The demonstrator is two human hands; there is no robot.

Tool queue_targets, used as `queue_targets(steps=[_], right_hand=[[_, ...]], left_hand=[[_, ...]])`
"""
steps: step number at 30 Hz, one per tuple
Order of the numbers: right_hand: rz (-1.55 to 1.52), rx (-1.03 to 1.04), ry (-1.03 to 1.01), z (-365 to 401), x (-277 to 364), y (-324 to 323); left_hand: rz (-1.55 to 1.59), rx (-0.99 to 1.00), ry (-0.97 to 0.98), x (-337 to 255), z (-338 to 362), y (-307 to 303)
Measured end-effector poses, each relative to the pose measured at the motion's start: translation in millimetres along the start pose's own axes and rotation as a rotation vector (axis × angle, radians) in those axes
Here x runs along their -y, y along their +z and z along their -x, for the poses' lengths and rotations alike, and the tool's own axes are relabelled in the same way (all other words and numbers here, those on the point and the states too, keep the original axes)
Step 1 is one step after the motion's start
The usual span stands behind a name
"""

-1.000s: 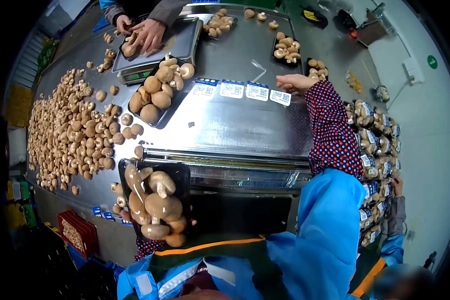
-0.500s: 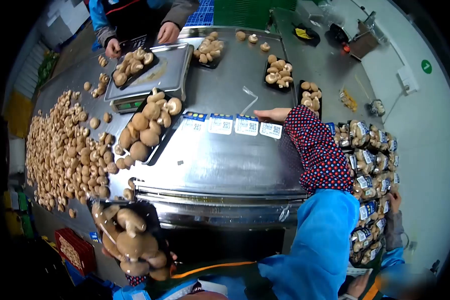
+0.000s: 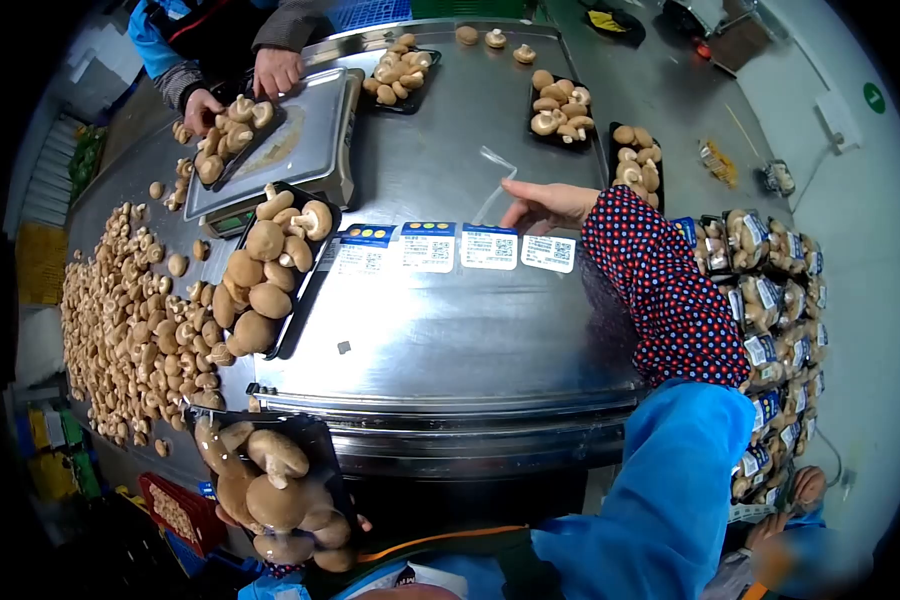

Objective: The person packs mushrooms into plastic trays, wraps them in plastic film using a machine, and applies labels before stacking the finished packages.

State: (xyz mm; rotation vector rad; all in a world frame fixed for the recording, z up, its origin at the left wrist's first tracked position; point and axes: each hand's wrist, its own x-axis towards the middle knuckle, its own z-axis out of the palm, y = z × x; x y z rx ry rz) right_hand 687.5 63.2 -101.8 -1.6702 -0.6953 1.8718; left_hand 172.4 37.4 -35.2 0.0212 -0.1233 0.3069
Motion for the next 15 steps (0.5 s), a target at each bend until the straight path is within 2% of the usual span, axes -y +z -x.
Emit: queue_targets(steps=[2,7,11,13,15], right_hand=[[-0.051,-0.003,0.123,2.0,7.3,10.2],[0.238,-0.186,-0.021,2.9,18.2,28.5],[0.553,-0.214,0.280,4.2,33.7,30.3],[0.338,-0.141,0.221,9.0,37.7,32.2],[0.296,-0.165,0.188,8.0,43.8,37.8]], left_hand=[[-0.026,-0.003,-0.006,1.4,-1.3,0.4],[-0.044,0.015,-0.027,6.0,-2.9,2.5],[-0.050,0.037,-0.065,23.9,4.7,6.3],[-0.041,0.049,-0.081,33.4,10.6,7.3],[-0.033,0.054,-0.077,39.0,14.0,7.7]])
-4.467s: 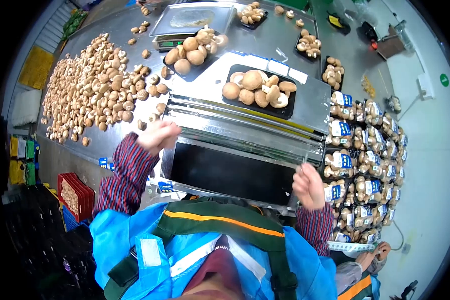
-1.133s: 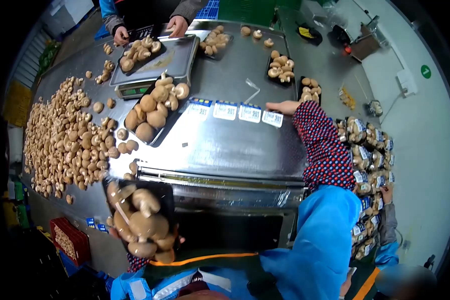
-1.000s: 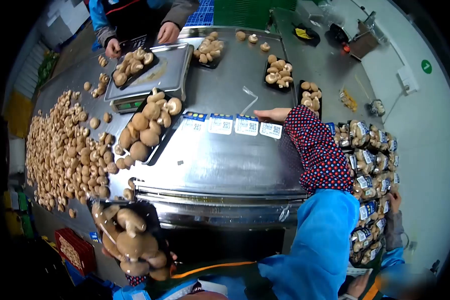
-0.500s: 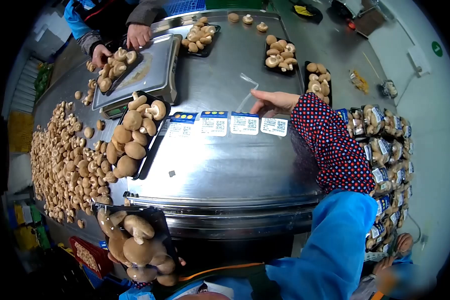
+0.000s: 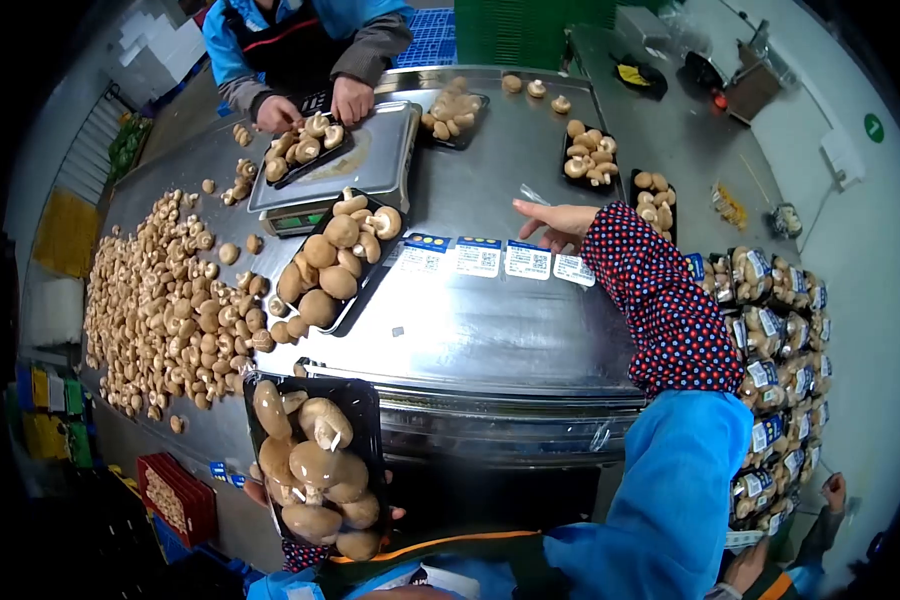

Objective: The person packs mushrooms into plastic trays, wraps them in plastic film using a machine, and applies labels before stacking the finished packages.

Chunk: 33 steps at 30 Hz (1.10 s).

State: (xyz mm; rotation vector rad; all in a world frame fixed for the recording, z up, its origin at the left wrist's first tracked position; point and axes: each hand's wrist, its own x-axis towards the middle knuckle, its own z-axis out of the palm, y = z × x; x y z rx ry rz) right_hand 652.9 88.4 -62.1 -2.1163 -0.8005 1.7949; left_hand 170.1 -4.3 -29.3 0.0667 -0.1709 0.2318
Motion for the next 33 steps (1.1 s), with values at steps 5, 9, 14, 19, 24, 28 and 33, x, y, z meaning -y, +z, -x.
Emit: queue_targets(steps=[5,9,14,19,24,28,33], right_hand=[[0.069,0.010,-0.195,13.8,7.1,9.2],[0.284,0.082,-0.299,0.8,17.6,13.1],[0.530,0.001,-0.348,-22.8,20.9,15.4],[0.591,-0.091,-0.319,-7.7,31.5,5.7],[0.401,-0.109,-0.336,31.1,29.0,-12.9],[0.504,-0.347,-0.373,65.8,19.6,14.1],[1.102,-0.840,-1.170,146.6,-4.2,111.5]], left_hand=[[0.021,0.015,0.010,6.4,9.6,-0.7],[0.032,0.019,0.043,-3.6,9.7,-3.5],[0.042,0.014,0.077,-16.2,14.7,-6.6],[0.051,-0.010,0.105,-25.2,15.7,-10.4],[0.030,-0.006,0.117,-29.6,14.0,-9.1],[0.005,0.009,0.142,-30.6,12.8,-6.7],[-0.043,-0.016,0.213,-24.6,13.5,-13.5]])
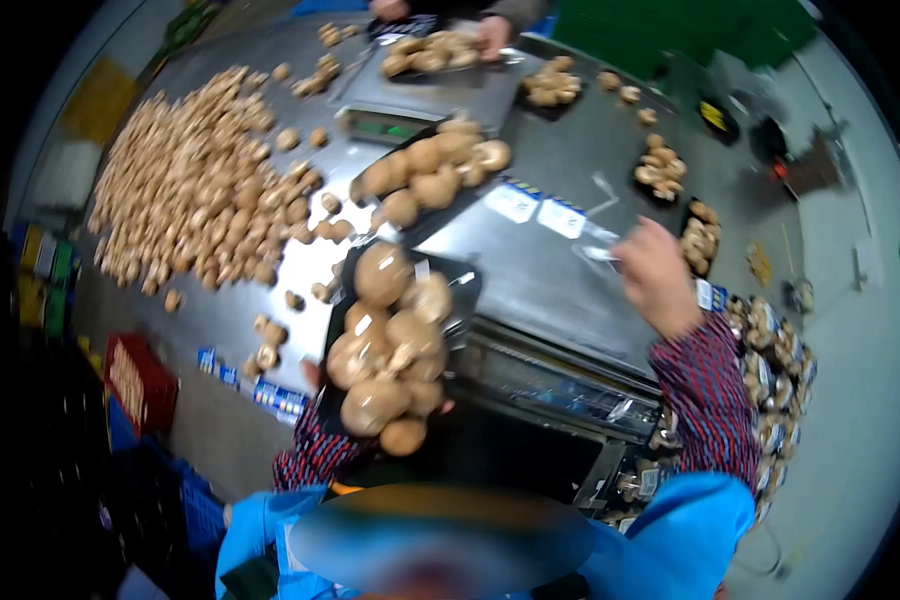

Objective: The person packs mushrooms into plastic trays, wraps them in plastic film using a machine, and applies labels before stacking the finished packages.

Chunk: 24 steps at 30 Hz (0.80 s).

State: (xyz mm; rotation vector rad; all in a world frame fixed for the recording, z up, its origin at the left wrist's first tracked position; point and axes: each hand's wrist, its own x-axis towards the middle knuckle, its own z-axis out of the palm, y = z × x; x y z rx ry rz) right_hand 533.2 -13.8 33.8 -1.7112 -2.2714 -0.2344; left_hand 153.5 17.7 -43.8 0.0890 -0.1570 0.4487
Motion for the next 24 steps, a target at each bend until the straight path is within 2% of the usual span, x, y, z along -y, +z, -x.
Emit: queue_targets(steps=[1,3,5,6,7,8,9,11,12,13,15,16,17,19,20,21,23,24], right_hand=[[-0.096,-0.182,0.084,1.0,19.9,-18.9],[-0.677,-0.328,0.531,-6.0,77.9,-80.6],[-1.006,-0.066,0.458,-8.0,109.9,-118.1],[-1.025,0.157,0.355,-21.2,131.0,-128.6],[-1.101,0.244,0.354,-25.0,148.9,-115.9],[-0.966,0.296,0.267,-31.6,166.0,-100.7],[-1.018,0.333,0.293,-33.3,183.4,-78.0],[-0.876,0.138,0.312,-24.6,203.0,-30.0],[-0.836,0.061,0.417,-17.4,208.5,-23.7],[-0.762,0.013,0.512,-7.6,211.3,-22.0],[-0.368,-0.537,0.549,4.4,224.4,-10.5],[-0.269,-0.576,0.560,14.1,229.7,-3.1],[-0.202,-0.507,0.469,24.8,244.2,1.7],[-0.163,-0.096,0.135,47.3,286.0,7.9],[-0.334,-0.021,0.132,52.3,311.9,-3.4],[-0.479,0.012,-0.069,64.5,311.2,-8.9],[-0.637,-0.189,-0.260,105.6,288.1,0.1],[-0.615,-0.246,-0.038,108.8,276.0,-13.2]], left_hand=[[-0.006,-0.019,0.024,1.8,2.0,-3.7],[-0.003,-0.056,0.078,9.6,-0.3,-9.9],[0.042,-0.055,0.120,17.8,-3.2,-6.4],[0.072,-0.035,0.134,21.9,-4.7,-1.0],[0.033,0.014,0.142,25.2,-4.9,6.8],[0.249,0.051,0.079,26.0,-4.3,4.9],[0.186,-0.242,0.078,27.8,2.2,18.2],[-0.097,-0.213,0.034,38.1,15.9,-7.9],[-0.062,-0.284,0.050,44.6,13.5,5.2],[0.002,-0.193,0.054,49.0,14.2,21.2],[0.065,-0.282,0.020,53.8,18.1,25.3],[0.089,-0.239,0.045,60.3,19.6,25.6],[0.141,-0.291,0.058,64.1,18.8,28.1],[0.234,-0.400,0.084,69.0,16.8,35.5],[0.119,-0.252,0.018,65.6,22.7,5.8],[0.158,-0.124,0.035,72.8,14.6,25.7],[-0.035,-0.269,0.048,72.0,16.4,35.8],[-0.012,-0.224,0.041,74.7,15.0,40.3]])
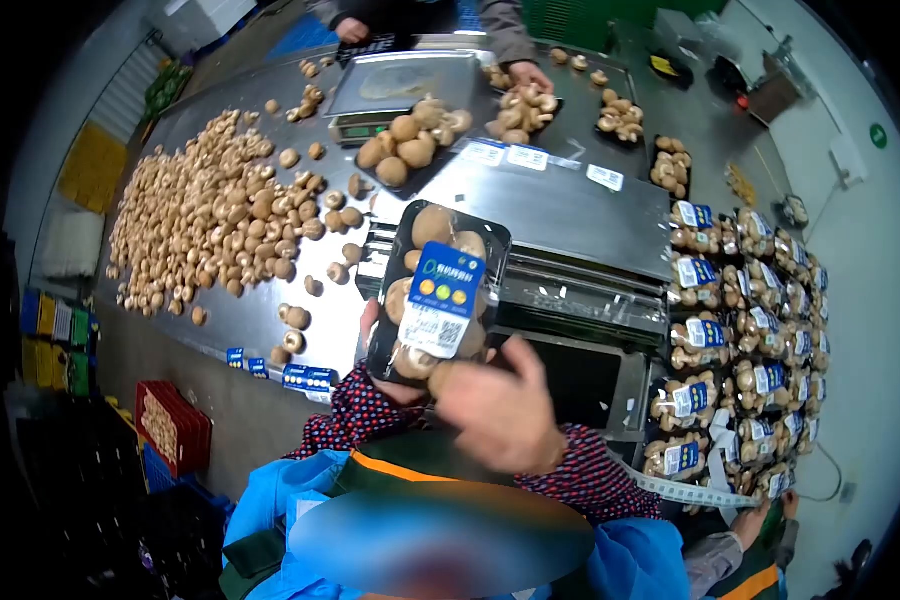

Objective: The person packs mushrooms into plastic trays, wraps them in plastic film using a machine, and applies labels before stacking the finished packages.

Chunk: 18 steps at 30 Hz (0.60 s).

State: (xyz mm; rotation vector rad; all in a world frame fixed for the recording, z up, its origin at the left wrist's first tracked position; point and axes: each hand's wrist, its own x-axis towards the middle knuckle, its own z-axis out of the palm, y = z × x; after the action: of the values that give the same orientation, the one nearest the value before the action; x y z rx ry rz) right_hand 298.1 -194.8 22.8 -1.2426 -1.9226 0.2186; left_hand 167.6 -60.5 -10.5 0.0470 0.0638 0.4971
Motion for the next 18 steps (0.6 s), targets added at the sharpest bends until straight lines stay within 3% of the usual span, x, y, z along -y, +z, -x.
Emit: queue_targets(steps=[1,3,5,7,8,9,11,12,13,14,15,17,18], right_hand=[[0.029,-0.110,0.191,-0.9,-2.3,-18.4],[0.131,-0.178,0.214,-22.9,-11.7,-37.7],[0.441,-0.117,0.330,-24.1,-38.0,-42.4],[0.564,-0.335,0.577,15.8,-81.7,-55.6],[0.393,-0.495,0.653,27.8,-76.4,-71.5],[0.211,-0.645,0.711,38.1,-66.6,-80.8],[-1.002,-0.894,0.719,43.5,-54.4,-68.7],[-1.605,-0.982,0.634,50.2,-46.4,-59.3],[-1.541,-1.066,0.768,71.3,-48.5,-44.3],[-1.583,-1.047,0.653,80.4,-52.3,-54.7],[-1.680,-1.038,0.680,98.8,-54.4,-64.9],[-1.496,-1.132,0.601,122.2,-52.7,-90.4],[-1.528,-1.137,0.537,139.4,-59.6,-99.9]], left_hand=[[-0.066,-0.069,0.024,5.3,-0.9,-1.5],[0.193,0.037,-0.097,21.3,-6.6,-9.6],[0.190,-0.030,-0.156,42.6,-8.4,-7.3],[0.029,-0.008,-0.278,54.6,-18.1,9.7],[0.034,0.121,-0.330,62.1,-27.8,11.9],[-0.032,-0.055,-0.350,63.6,-29.6,26.8],[-0.122,-0.072,-0.345,78.9,-44.3,26.4],[-0.394,-0.107,-0.344,87.7,-51.6,30.7],[-0.657,-0.136,-0.431,96.2,-56.9,44.3],[-1.076,0.033,-0.453,91.4,-61.6,23.8],[-1.372,0.249,-0.444,89.2,-75.3,28.2],[-1.815,0.676,-0.247,86.8,-106.3,63.2],[-2.101,0.634,-0.045,66.2,-131.9,54.5]])
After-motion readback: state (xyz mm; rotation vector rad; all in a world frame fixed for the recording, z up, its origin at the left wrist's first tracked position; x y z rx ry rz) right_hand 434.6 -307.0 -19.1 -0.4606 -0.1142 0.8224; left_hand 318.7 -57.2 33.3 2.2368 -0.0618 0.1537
